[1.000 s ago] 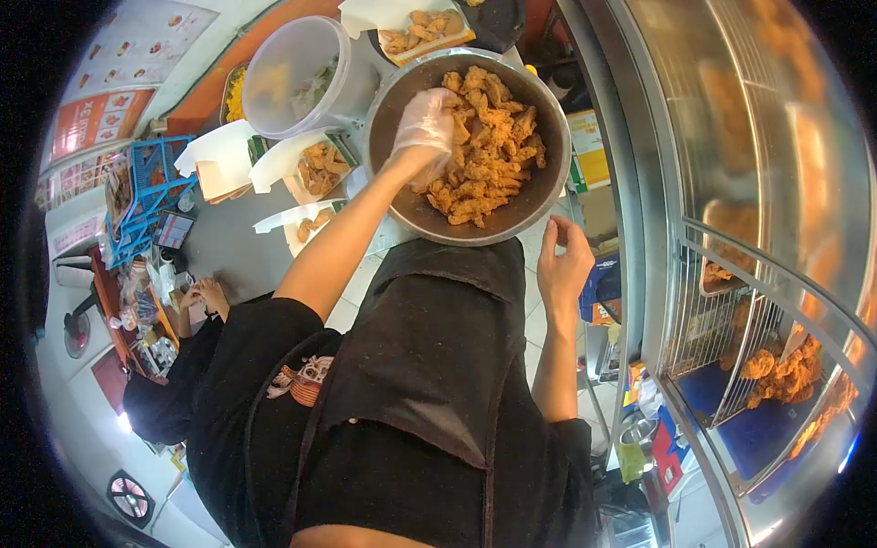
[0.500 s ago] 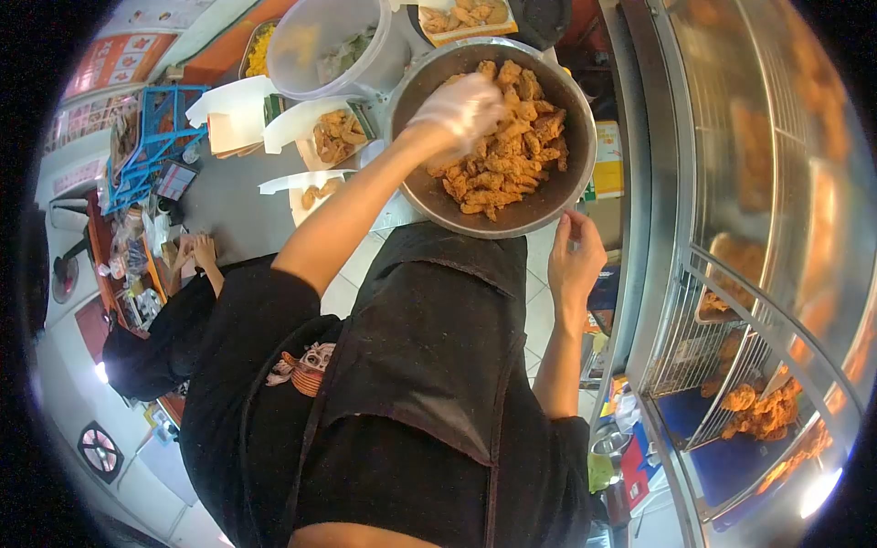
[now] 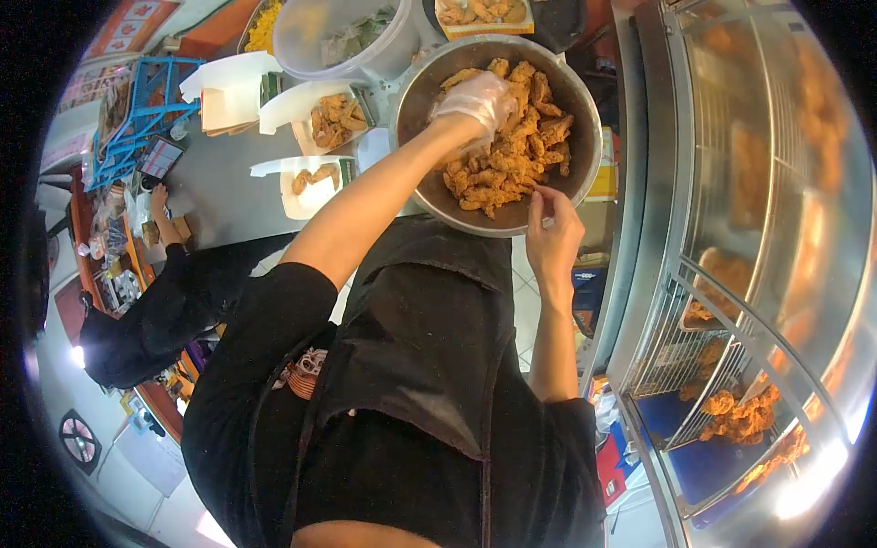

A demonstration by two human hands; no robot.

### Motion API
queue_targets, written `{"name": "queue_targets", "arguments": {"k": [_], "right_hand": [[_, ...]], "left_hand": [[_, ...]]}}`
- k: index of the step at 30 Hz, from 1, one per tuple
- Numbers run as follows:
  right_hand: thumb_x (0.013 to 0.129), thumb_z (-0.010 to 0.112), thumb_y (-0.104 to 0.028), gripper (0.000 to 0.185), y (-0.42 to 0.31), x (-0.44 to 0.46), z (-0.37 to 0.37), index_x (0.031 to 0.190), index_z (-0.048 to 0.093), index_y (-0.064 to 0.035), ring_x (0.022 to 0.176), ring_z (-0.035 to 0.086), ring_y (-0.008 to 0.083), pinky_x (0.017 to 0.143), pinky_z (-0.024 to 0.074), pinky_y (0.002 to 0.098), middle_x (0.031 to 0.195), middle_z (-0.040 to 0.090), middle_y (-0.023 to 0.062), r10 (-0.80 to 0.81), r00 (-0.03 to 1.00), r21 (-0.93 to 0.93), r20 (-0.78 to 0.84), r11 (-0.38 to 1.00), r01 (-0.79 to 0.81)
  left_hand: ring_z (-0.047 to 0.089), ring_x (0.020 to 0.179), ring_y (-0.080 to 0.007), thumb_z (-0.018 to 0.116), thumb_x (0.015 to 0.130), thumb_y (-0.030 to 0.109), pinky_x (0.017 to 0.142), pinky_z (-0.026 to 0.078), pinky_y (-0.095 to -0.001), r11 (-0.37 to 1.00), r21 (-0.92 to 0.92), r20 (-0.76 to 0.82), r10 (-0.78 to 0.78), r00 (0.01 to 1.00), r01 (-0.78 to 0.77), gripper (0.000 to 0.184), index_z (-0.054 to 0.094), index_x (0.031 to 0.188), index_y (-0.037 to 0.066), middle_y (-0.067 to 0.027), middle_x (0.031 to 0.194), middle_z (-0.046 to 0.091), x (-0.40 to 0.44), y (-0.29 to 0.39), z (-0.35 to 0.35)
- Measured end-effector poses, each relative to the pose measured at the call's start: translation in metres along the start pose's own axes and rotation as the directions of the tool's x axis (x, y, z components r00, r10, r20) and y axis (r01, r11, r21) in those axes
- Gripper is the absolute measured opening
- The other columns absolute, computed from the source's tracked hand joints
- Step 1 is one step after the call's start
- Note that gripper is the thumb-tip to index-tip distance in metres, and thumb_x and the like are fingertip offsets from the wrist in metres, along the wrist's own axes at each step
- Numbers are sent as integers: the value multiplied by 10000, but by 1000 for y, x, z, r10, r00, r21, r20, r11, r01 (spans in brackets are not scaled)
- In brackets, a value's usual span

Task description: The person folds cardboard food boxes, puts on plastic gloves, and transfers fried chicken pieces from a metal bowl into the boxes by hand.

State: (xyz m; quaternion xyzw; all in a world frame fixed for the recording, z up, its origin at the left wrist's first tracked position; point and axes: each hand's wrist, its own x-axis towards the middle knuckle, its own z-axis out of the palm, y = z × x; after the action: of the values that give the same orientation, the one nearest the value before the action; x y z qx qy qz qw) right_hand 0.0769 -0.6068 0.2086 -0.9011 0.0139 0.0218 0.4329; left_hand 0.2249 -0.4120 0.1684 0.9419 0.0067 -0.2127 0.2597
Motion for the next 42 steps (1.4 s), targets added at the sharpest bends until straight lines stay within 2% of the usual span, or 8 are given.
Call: {"name": "queue_targets", "arguments": {"k": [12,20,28,31,33,36,39,42], "right_hand": [[969,651,-128,172,13,-14,-1,1039,715,16,817,715,226,765,542,356,910,738,152,81,996,-49,-48,995,-83],[991,652,-185,216,2,-1,9,1081,711,3,787,684,173,728,532,318,859,727,119,17,1000,-77,7,997,-16],[954,662,-121,164,-16,-14,11,1033,694,20,829,708,285,741,540,368,907,718,192,-8,998,-79,62,997,13],[954,662,-112,155,-6,-25,7,1007,694,30,795,700,292,741,540,373,889,714,194,17,1000,-71,4,997,-17],[954,662,-111,156,1,-33,2,1006,693,32,788,698,291,743,539,373,888,714,193,38,999,-68,-26,997,-40],[964,661,-101,161,6,-45,-5,1040,697,36,777,704,192,741,550,322,881,729,153,72,995,-97,-63,992,-78],[971,646,-93,158,7,-47,-10,1033,694,45,770,698,176,741,548,318,876,728,148,109,992,-91,-66,989,-115],[966,647,-102,163,6,-46,-11,1037,700,34,799,698,258,766,539,364,925,725,183,137,987,-41,-79,989,-140]], "left_hand": [[467,601,-46,742,917,403,513,381,-226,269,-955,32,-316,948,122,718,482,1420,-39,12,866,657,-156,-108,-46],[583,768,-78,687,940,362,666,467,-250,276,-853,143,-694,706,444,463,645,1236,9,-42,947,682,-281,-249,4],[670,968,-210,771,825,391,939,509,-351,642,-699,-322,-677,661,316,718,517,1408,57,-135,1137,699,-229,-297,43],[582,1192,-315,800,789,272,1015,464,-457,871,-141,-732,-412,543,470,600,586,1280,1,-190,1150,665,-229,-225,21],[504,1265,-394,765,808,231,1047,410,-554,484,-251,-713,-679,178,838,534,587,1257,5,-238,1237,616,-218,-199,26],[553,1200,-394,717,832,184,1015,441,-532,938,98,-870,-82,487,333,440,601,1220,12,-221,1202,631,-216,-177,31],[645,1036,-379,694,870,164,858,544,-456,906,13,-575,353,738,-423,397,627,1237,29,-195,1181,629,-179,-96,34],[664,948,-364,680,858,119,828,551,-461,946,63,-21,320,947,-318,355,611,1197,42,-186,1047,647,-126,-6,20]]}}
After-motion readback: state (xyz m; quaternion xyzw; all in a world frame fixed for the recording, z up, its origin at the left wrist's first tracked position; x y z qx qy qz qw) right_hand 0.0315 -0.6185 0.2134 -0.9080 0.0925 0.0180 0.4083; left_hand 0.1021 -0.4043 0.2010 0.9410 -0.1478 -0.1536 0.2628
